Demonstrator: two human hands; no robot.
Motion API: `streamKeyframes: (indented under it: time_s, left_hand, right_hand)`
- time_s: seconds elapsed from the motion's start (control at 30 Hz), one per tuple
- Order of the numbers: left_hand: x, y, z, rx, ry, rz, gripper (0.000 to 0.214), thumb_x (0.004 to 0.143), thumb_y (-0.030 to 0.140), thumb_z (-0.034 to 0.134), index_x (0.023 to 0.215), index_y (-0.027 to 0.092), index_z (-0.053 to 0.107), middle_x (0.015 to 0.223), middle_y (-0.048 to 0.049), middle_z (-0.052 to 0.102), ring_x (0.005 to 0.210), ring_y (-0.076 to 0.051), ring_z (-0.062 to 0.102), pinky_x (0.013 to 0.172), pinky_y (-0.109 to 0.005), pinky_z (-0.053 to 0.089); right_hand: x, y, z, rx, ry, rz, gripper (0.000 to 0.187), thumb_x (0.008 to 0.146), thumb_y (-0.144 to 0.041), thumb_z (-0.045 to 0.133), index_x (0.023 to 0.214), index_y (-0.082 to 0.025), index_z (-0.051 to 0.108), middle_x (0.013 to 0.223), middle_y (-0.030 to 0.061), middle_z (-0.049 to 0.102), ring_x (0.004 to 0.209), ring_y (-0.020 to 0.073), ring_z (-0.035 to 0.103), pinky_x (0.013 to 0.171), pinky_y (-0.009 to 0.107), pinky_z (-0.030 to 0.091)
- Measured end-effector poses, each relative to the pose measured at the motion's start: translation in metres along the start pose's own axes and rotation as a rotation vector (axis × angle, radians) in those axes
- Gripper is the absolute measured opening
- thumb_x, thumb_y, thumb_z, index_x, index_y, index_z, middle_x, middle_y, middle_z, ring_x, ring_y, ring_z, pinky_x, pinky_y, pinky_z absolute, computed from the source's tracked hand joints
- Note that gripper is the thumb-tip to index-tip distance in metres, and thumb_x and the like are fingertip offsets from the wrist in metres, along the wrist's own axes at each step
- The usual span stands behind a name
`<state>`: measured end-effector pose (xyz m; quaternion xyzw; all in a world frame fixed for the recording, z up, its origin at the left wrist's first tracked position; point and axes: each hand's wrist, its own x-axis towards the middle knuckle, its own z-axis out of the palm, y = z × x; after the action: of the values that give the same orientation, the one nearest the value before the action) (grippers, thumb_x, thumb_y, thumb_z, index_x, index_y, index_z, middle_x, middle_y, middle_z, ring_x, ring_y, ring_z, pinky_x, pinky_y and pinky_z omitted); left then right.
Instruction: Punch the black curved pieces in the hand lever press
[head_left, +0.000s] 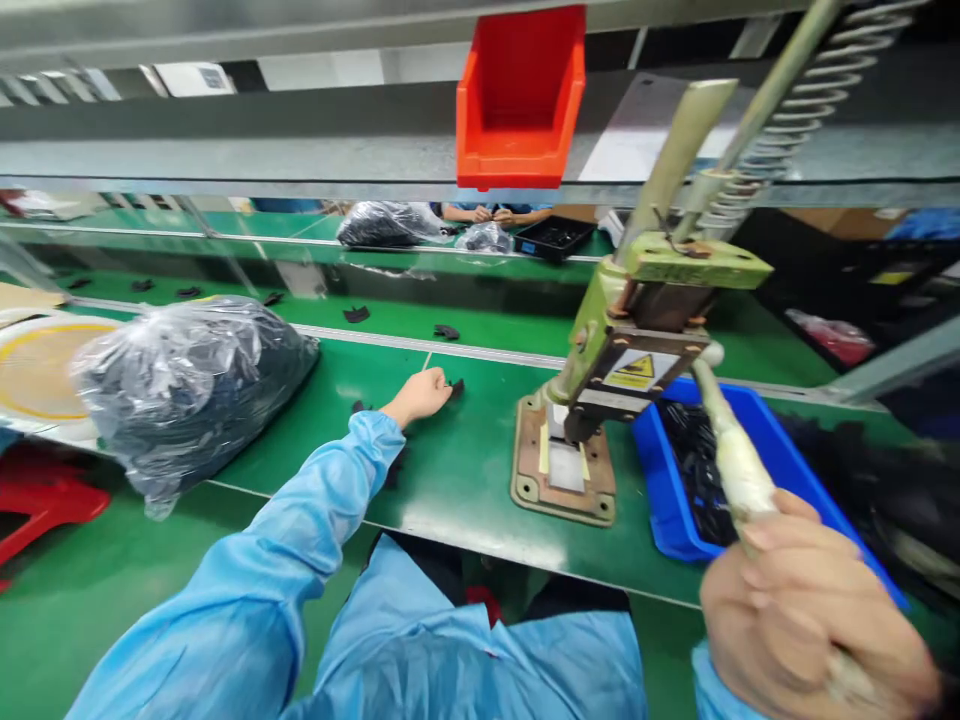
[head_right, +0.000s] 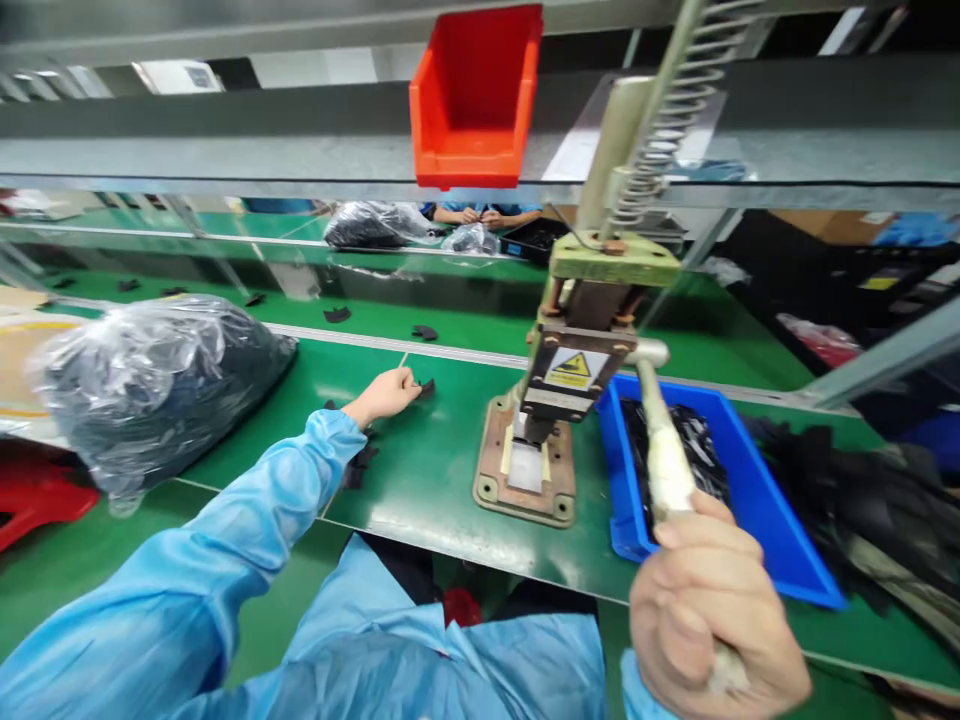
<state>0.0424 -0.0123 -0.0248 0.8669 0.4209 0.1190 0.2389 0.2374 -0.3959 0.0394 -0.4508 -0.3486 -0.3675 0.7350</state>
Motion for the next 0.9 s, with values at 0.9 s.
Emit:
streamKeyframes:
  time_s: [0.9]
  left_hand:
    - [-0.043,0.071,0.066,-0.485,-0.294,0.184,0.041,0.106,0.06,0.048,0.087,0.024,0.053,0.079,-0.0014,0.066,0.069,-0.018,0.063,0.068,-0.031,0.051]
  right_hand:
    - [-0.004,-0.029,-0.014,0.098,-0.328,-0.031,0.03,0.094,-0.035,0.068,0.068,-0.025,0.057,0.064,-0.0027,0.058,0.073,0.0214,0.062,0.103,0.066,0.056]
